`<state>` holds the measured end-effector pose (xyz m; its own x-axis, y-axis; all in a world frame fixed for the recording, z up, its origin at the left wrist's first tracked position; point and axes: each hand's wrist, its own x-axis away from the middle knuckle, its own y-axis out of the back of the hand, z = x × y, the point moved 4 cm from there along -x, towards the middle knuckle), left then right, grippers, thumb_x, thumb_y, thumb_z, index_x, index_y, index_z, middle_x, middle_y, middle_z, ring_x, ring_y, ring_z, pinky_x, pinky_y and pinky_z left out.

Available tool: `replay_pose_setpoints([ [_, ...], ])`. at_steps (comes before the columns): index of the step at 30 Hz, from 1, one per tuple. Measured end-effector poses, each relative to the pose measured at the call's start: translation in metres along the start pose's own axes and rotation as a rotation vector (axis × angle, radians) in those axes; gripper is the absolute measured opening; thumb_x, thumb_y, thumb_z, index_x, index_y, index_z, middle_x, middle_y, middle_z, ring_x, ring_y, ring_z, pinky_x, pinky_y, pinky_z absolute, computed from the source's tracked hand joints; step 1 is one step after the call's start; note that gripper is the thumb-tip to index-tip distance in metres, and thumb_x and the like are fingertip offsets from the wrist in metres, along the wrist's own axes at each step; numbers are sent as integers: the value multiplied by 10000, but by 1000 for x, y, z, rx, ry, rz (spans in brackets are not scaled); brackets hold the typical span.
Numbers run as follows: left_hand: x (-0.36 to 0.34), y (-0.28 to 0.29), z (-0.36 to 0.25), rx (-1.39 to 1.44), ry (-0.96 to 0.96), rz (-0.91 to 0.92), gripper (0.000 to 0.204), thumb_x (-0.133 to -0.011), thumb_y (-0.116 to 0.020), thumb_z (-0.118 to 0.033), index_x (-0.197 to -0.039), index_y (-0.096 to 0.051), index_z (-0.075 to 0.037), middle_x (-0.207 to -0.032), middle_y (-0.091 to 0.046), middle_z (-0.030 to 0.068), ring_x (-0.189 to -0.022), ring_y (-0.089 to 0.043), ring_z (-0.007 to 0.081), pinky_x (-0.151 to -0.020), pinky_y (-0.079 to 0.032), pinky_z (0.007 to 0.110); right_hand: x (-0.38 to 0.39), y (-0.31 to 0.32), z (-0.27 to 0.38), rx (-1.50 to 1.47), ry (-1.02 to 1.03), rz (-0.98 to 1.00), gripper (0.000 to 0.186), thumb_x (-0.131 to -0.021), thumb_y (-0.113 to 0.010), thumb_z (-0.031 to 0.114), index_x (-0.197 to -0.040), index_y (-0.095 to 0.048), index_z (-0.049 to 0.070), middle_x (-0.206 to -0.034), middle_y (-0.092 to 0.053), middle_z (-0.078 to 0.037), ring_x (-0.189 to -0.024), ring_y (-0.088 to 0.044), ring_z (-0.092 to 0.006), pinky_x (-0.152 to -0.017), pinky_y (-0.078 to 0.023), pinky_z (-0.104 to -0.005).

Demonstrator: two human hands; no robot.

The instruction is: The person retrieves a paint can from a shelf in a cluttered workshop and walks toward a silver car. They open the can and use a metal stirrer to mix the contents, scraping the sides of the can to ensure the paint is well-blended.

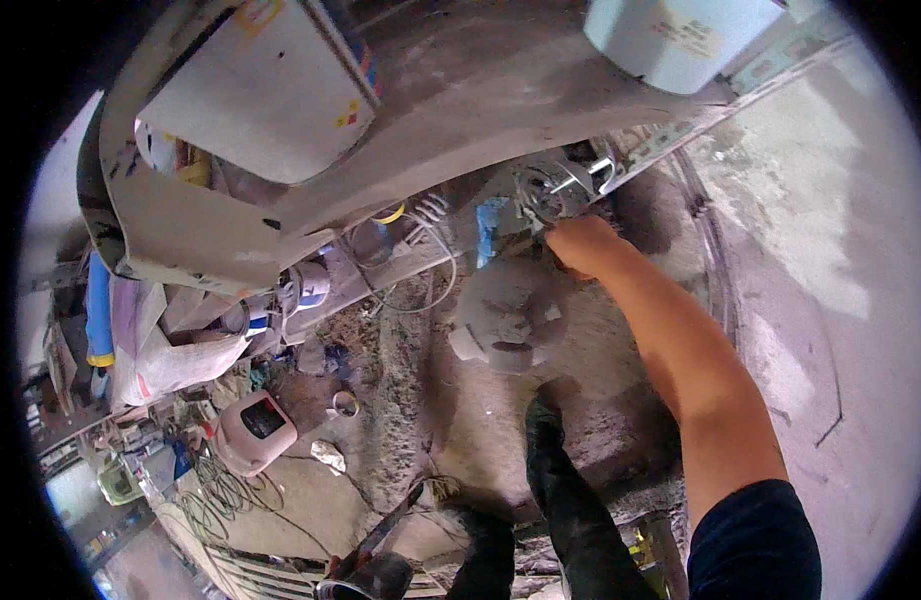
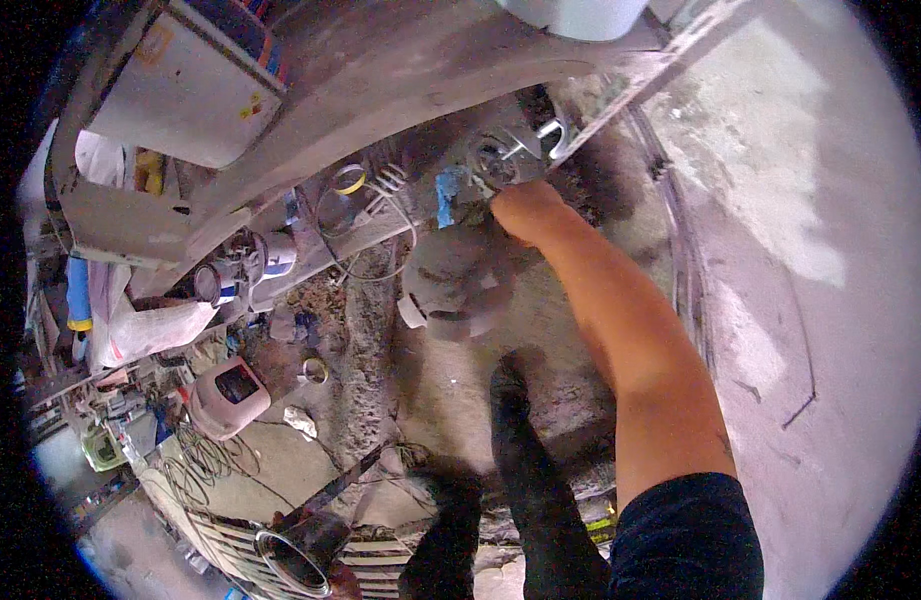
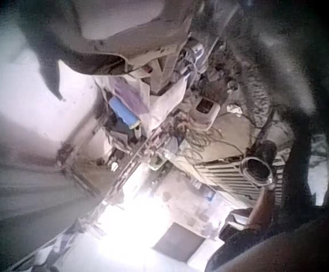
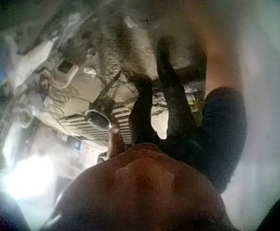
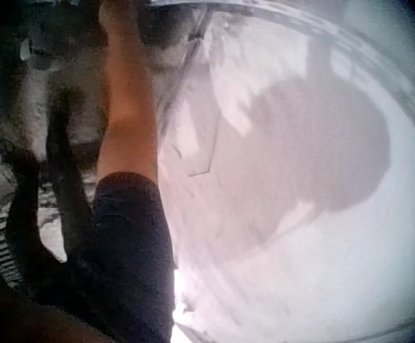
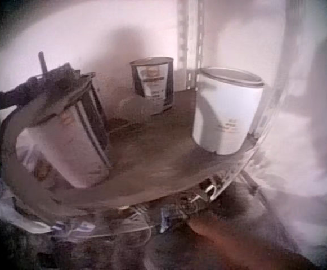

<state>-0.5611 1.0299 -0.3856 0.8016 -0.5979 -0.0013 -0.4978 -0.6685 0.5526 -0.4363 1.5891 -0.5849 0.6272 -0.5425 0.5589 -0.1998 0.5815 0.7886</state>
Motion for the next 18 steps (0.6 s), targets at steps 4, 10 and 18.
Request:
replay_pose_setpoints([
  [4, 5, 5, -2, -31, 14, -40, 913, -794, -707, -305, -1489, -180, -32, -1471, -316, 235, -1337, -359, 361, -1104, -323, 467, -36, -12, 17, 436, 148, 232, 220, -738, -599, 147, -907, -717, 72, -994, -692, -176, -897, -686, -291, -726, -548, -416],
  [10, -2, 1, 1, -30, -1, -47, 919, -791, -711, -302, -1490, -178, -33, -1473, -314, 236, -1339, -357, 363, -1106, -321, 470, -83, -31, -12, 415, 60, -230, 317, -792, -604, 176, -1109, -618, 175, -1275, -572, -21, -1257, -491, -267, -1022, -392, -494],
  [18, 3, 12, -4, -1, -32, -87, 926, -787, -717, -299, -1491, -176, -35, -1475, -312, 238, -1341, -355, 366, -1108, -318, 473, 11, -87, -39, 190, -70, -311, 484, -818, -578, 178, -1294, -517, 109, -1398, -438, -177, -1288, -413, -357, -1047, -355, -494],
])
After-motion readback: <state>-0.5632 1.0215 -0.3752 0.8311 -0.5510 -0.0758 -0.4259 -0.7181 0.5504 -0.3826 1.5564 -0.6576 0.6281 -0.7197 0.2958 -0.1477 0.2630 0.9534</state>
